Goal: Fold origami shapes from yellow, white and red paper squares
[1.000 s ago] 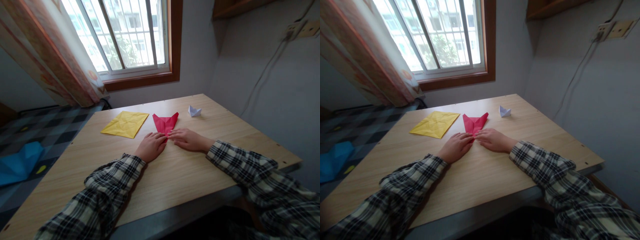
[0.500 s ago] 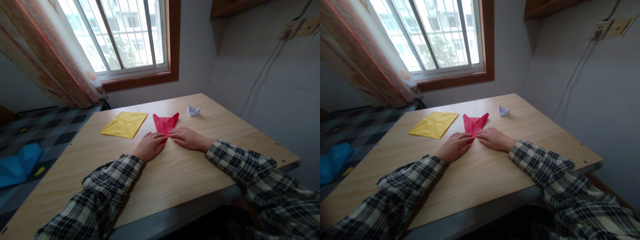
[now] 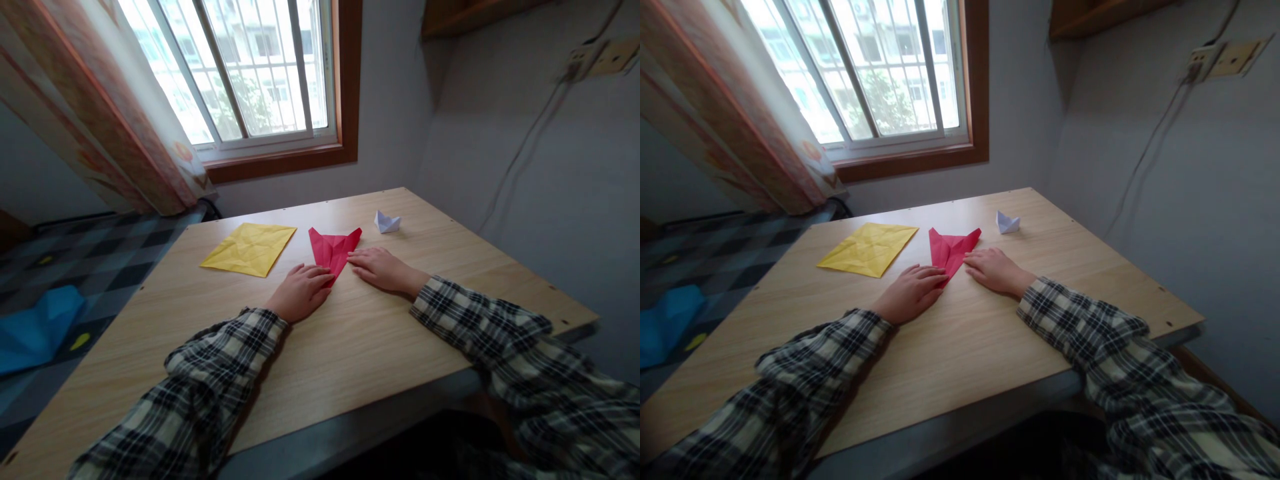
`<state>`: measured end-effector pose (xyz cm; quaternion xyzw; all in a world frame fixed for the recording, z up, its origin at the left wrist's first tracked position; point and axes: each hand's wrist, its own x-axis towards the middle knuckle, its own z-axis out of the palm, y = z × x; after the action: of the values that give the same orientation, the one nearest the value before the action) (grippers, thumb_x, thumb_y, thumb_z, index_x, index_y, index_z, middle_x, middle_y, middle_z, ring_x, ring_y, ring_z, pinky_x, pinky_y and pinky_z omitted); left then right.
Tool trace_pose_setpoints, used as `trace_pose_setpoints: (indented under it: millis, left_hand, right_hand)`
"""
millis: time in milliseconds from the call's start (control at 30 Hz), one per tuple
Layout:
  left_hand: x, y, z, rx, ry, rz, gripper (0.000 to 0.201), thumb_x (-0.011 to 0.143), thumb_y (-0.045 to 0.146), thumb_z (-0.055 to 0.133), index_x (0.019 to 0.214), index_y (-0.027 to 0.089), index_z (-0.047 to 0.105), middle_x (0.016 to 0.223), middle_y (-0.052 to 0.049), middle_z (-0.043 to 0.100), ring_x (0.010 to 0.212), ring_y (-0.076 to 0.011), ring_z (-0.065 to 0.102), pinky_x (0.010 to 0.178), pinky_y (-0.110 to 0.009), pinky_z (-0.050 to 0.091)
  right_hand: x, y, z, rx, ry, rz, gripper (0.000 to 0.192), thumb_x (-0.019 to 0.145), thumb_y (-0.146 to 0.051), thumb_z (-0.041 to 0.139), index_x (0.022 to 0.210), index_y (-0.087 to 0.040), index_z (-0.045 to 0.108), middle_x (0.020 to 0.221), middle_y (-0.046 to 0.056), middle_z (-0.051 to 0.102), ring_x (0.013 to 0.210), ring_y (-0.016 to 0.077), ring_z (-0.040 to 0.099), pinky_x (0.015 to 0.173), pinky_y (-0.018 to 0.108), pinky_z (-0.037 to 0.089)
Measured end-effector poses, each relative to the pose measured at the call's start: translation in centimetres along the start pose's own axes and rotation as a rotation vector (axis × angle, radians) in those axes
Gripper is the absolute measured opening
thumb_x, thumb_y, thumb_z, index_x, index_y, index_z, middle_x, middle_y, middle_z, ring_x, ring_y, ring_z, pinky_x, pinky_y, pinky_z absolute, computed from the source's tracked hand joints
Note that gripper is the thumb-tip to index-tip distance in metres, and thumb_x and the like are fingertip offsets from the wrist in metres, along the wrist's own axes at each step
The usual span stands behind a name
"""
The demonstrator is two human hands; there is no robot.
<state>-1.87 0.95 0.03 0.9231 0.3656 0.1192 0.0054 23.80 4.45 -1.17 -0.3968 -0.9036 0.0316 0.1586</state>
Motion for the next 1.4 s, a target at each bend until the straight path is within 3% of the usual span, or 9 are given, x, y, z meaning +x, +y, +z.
trace_pose_setpoints:
  millis: [567, 933, 1133, 1267, 1400]
  left_hand:
    - [-0.2, -0.3, 0.0, -0.008, -0.017, 0.007, 0.035, 0.1, 0.036, 0.044, 0.126, 0.024, 0.065, 0.133, -0.007, 0.066, 0.125, -0.0274, 0.058, 0.112, -0.056, 0.034]
    - [-0.2, -0.2, -0.1, -0.019, -0.042, -0.003, 0.037, 0.1, 0.037, 0.043, 0.128, 0.026, 0.064, 0.136, -0.007, 0.064, 0.128, -0.0271, 0.056, 0.114, -0.057, 0.031]
    - [-0.4, 0.4, -0.3, -0.046, -0.063, 0.057, 0.036, 0.1, 0.037, 0.044, 0.129, 0.028, 0.063, 0.14, -0.005, 0.062, 0.131, -0.0251, 0.053, 0.117, -0.056, 0.028]
    - [-0.4, 0.7, -0.3, -0.063, -0.058, 0.072, 0.036, 0.1, 0.035, 0.044, 0.129, 0.028, 0.063, 0.139, -0.006, 0.062, 0.131, -0.025, 0.053, 0.117, -0.056, 0.027]
    - [-0.4, 0.6, -0.2, -0.065, -0.053, 0.077, 0.035, 0.1, 0.035, 0.045, 0.129, 0.028, 0.062, 0.139, -0.005, 0.062, 0.13, -0.0254, 0.054, 0.116, -0.057, 0.028]
  right_hand:
    - [0.2, 1.8, 0.7, -0.069, 0.067, 0.095, 0.041, 0.102, -0.035, 0.043, 0.132, -0.017, 0.063, 0.138, 0.011, 0.062, 0.132, 0.0283, 0.052, 0.107, 0.046, 0.038]
    - [0.6, 2.5, 0.6, -0.084, 0.073, 0.267, 0.04, 0.102, -0.037, 0.04, 0.13, -0.019, 0.063, 0.139, 0.01, 0.061, 0.129, 0.0267, 0.054, 0.108, 0.044, 0.038]
    - [0.3, 3.1, 0.8, -0.115, 0.057, 0.413, 0.047, 0.103, -0.046, 0.036, 0.137, -0.021, 0.057, 0.146, 0.013, 0.054, 0.13, 0.0305, 0.052, 0.108, 0.048, 0.039]
    - [0.0, 3.9, 1.1, -0.125, 0.089, 0.521, 0.047, 0.102, -0.04, 0.037, 0.136, -0.014, 0.056, 0.144, 0.018, 0.054, 0.128, 0.0338, 0.053, 0.107, 0.049, 0.04]
    - [-0.3, 4.3, 1.0, -0.102, 0.18, 0.54, 0.055, 0.098, -0.024, 0.039, 0.148, 0.0, 0.038, 0.146, 0.028, 0.048, 0.131, 0.0388, 0.05, 0.107, 0.053, 0.041]
